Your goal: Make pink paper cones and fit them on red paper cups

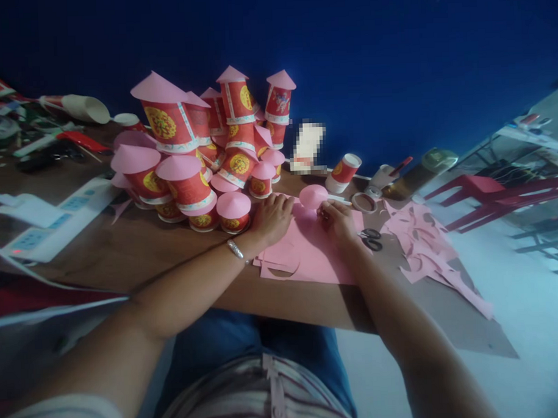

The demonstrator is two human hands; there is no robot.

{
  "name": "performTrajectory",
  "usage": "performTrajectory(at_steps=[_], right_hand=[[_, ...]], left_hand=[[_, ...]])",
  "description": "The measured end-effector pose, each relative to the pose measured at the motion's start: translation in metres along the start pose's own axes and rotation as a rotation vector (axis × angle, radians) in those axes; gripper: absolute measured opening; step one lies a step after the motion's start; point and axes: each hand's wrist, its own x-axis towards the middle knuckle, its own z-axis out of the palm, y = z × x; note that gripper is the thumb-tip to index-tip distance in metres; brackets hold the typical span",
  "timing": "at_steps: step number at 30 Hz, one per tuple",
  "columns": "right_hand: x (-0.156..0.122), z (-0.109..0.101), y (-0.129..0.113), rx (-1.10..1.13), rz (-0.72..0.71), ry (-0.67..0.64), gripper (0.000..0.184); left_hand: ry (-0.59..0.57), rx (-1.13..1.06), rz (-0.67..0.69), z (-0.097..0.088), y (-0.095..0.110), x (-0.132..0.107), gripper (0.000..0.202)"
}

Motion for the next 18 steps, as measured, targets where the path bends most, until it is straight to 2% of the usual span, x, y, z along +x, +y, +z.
performTrajectory(at_steps=[5, 8, 12, 14, 18], right_hand=[[0.003, -0.005, -0.004, 0.042, -0.083, -0.018, 0.029], [0.006, -0.009, -0.006, 0.055, -0.115, -0.014, 0.03], [0.008, -0.012, -0.008, 0.076, -0.11, 0.001, 0.029], [0.008, -0.014, -0.009, 0.092, -0.112, 0.016, 0.029], [0.009, -0.014, -0.013, 0.104, -0.129, 0.039, 0.029]], left_hand=[[0.11, -0.255, -0.013, 0.006, -0.002, 0.002, 0.038], [0.24, -0.459, -0.028, 0.015, -0.006, 0.003, 0.04], [0.4, -0.658, -0.06, 0.028, -0.012, 0.005, 0.057], [0.406, -0.735, -0.122, 0.032, -0.016, 0.006, 0.062], [0.399, -0.776, -0.233, 0.034, -0.019, 0.006, 0.059]])
